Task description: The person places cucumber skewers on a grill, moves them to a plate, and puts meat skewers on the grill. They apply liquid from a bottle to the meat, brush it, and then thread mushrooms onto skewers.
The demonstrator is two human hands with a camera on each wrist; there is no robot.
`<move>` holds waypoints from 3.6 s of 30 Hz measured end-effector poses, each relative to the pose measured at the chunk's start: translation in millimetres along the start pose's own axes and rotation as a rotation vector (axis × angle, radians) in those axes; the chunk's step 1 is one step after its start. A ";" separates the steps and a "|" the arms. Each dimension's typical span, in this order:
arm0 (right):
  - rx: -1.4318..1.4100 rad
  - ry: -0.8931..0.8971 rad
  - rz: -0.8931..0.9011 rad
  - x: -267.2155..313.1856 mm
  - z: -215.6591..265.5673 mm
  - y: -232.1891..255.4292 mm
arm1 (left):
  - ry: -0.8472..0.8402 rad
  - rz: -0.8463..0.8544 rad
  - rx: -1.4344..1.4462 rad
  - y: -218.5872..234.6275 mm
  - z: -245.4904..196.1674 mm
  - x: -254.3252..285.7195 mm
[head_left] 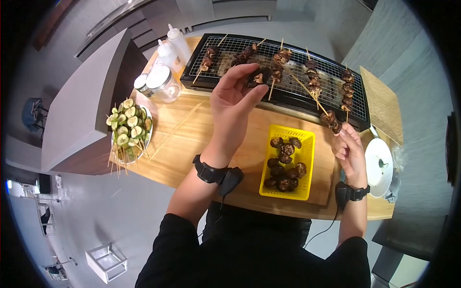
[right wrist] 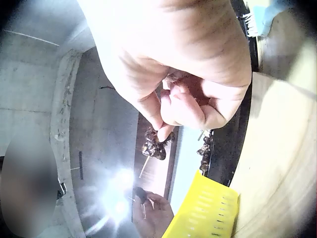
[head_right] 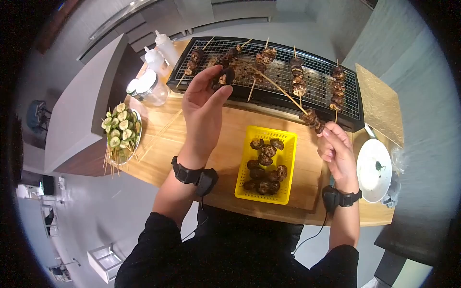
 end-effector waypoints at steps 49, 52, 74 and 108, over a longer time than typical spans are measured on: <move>0.166 0.025 0.008 17.7 5.7 -23.4 | 0.305 -0.065 0.347 12.0 28.5 1.4; 0.161 0.021 0.007 17.5 5.4 -23.8 | 0.289 -0.073 0.315 9.8 25.3 1.1; 0.153 -0.013 0.046 16.4 -0.9 -27.9 | 0.212 0.368 -0.003 -31.5 21.6 12.9; -0.187 0.001 0.151 12.9 2.6 -21.2 | -0.074 0.984 -0.961 -81.9 24.6 61.3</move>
Point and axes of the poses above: each hand's wrist, its own x-axis away from the middle knuckle, its own y-axis out of the back of the hand, z = x × y, the point moved 6 cm from there along -x, towards the middle knuckle, and after that the axes turned 6 degrees about -x, right-handed, at the moved point
